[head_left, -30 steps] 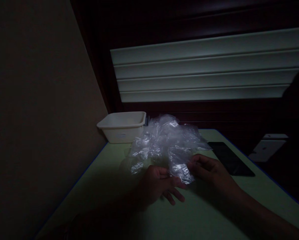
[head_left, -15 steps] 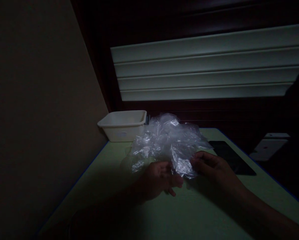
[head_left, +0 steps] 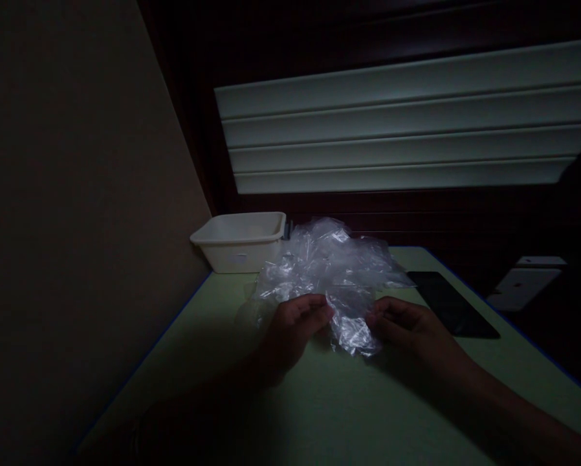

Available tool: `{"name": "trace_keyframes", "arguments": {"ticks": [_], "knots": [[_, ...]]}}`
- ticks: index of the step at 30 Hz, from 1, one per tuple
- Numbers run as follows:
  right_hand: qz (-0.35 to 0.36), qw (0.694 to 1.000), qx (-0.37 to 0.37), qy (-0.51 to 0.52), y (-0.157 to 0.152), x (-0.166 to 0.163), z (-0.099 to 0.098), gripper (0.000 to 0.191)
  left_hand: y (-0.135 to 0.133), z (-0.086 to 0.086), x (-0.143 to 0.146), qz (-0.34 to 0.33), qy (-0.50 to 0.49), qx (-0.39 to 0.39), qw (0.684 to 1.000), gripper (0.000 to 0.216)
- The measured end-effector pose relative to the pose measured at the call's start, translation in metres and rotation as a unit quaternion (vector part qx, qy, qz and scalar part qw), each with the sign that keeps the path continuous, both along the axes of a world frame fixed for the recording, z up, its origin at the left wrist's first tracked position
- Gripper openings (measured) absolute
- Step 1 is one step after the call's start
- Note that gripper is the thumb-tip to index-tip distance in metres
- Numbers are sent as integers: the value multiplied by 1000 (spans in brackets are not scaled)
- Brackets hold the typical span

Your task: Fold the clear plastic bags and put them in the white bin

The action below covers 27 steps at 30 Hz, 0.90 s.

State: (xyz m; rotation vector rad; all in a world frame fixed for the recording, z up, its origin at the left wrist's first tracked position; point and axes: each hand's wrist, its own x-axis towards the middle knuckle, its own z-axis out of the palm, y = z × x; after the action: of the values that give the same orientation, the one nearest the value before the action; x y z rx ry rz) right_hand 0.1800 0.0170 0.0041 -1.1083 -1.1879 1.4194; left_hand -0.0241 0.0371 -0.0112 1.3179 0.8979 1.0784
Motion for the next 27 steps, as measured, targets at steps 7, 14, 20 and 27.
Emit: {"name": "trace_keyframes", "arguments": {"ticks": [7,14,20,27], "knots": [[8,1000,-9,-11,-1,-1,-1,34,3,-4,0,6,-6,-21,1000,22],[68,997,-19,-16,-2,1,-1,28,6,-8,0,30,-12,-37,999,17],[33,999,14,-24,-6,7,10,35,5,-10,0,26,-13,-47,998,17],[9,1000,-12,12,1,8,4,29,-2,-5,4,-4,-8,-69,998,20]]}}
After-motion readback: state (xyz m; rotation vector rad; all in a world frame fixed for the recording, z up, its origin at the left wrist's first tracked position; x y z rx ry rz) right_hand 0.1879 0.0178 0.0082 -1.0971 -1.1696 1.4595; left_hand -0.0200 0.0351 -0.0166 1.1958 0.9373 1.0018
